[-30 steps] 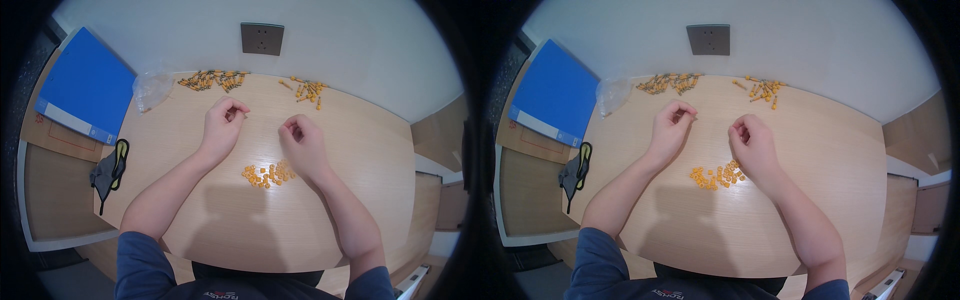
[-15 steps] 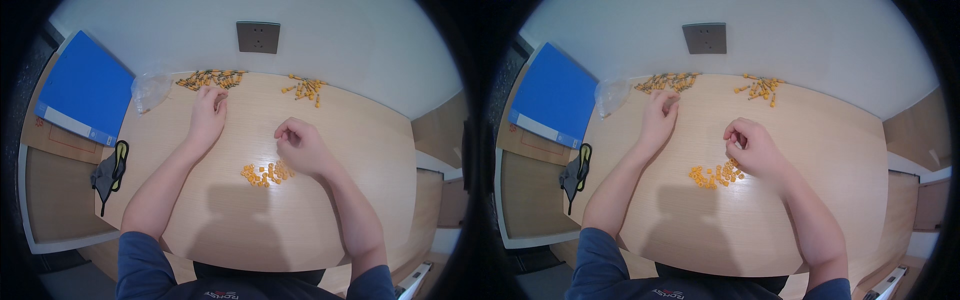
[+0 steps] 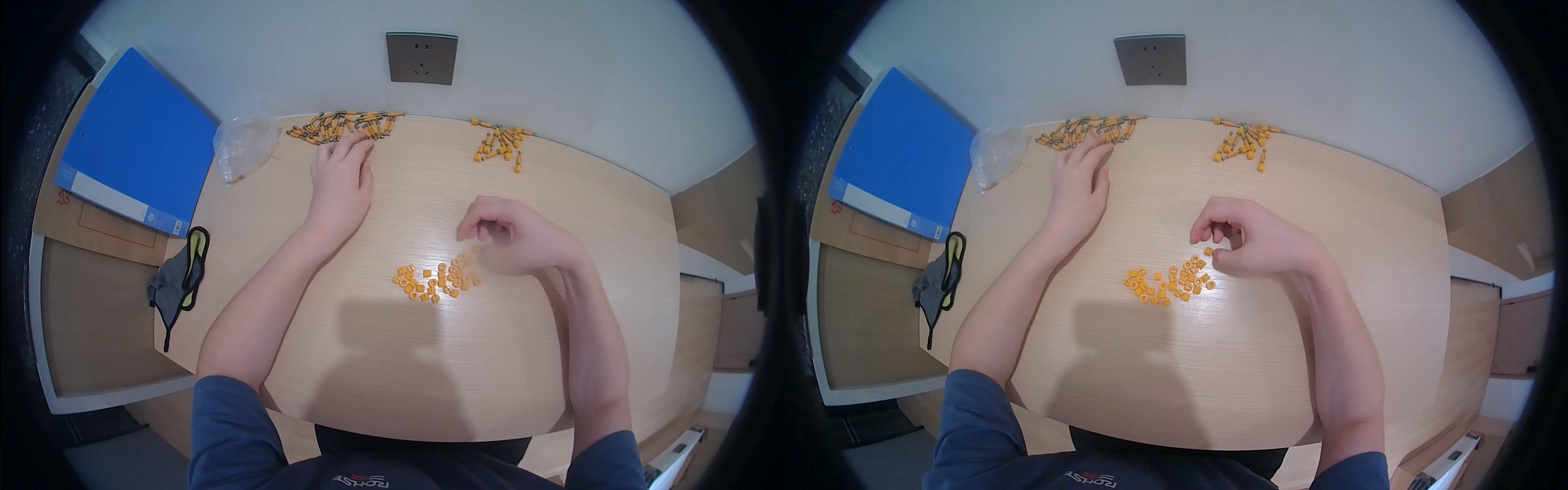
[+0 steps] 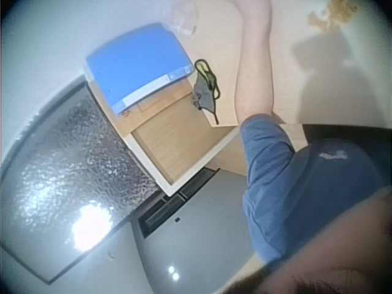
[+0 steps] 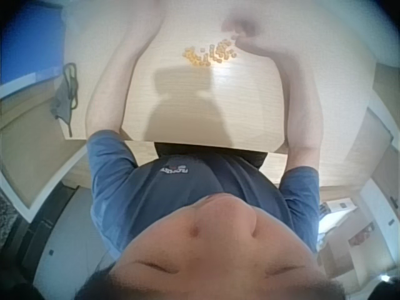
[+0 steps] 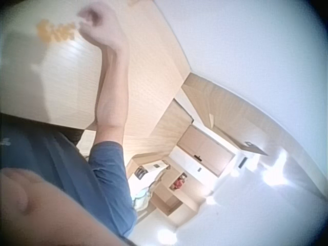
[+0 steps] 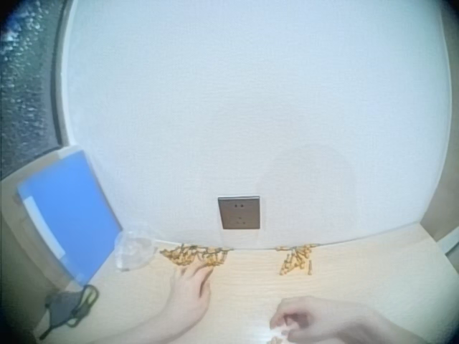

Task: The person assembles small yellow plastic connectors by hand, picking up pieces from the desk and snapping them together one by one.

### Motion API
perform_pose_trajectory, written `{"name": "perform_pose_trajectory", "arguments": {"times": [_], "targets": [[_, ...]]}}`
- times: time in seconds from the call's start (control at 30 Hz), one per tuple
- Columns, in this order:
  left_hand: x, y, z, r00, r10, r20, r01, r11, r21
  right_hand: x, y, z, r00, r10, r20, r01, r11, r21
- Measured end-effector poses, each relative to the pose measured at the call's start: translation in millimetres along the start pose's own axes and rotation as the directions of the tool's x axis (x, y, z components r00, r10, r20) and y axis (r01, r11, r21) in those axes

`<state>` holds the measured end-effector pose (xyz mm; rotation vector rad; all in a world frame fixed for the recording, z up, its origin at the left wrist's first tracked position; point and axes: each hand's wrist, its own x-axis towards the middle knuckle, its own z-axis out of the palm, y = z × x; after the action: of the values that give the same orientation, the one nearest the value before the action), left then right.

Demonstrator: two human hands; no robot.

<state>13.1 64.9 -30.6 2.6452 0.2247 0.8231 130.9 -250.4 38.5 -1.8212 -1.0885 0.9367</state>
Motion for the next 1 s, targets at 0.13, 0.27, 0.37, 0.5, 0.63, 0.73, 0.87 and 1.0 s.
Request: {"name": "perform_pose_trajectory", "arguments": {"times": [0.13,0.27,0.37,0.5,0.63,0.73,0.87,1.0], "targets": [[-2,-3,2,0.999,0.014,-0.033,-0.013,1.0,0.014,1,0,1,1.0,-0.017,0.026,0.019,0.999,-0.05],[-3,-3,3,0.998,0.019,-0.055,-0.02,1.0,-0.022,2,1,3,0.999,-0.028,0.02,0.029,0.998,-0.057],[-2,-3,4,0.998,-0.038,-0.048,0.035,0.998,-0.057,1,-3,4,1.0,-0.017,0.011,0.018,0.998,-0.054],[-1,-2,2,0.995,-0.096,-0.037,0.094,0.994,-0.064,2,1,11,0.997,-0.065,-0.046,0.061,0.995,-0.083],[-1,-6,3,0.978,-0.203,-0.039,0.193,0.966,-0.172,9,-9,32,0.966,0.125,-0.226,-0.104,0.989,0.103],[-2,-5,3,0.97,-0.244,-0.009,0.239,0.957,-0.166,15,-14,46,0.93,0.124,-0.346,-0.053,0.977,0.208],[-3,3,5,0.98,-0.192,-0.058,0.175,0.958,-0.225,21,-5,57,0.904,0.054,-0.423,0.047,0.974,0.224],[-7,31,1,0.989,-0.136,0.059,0.148,0.904,-0.401,21,-3,58,0.892,0.037,-0.45,0.072,0.972,0.223]]}}
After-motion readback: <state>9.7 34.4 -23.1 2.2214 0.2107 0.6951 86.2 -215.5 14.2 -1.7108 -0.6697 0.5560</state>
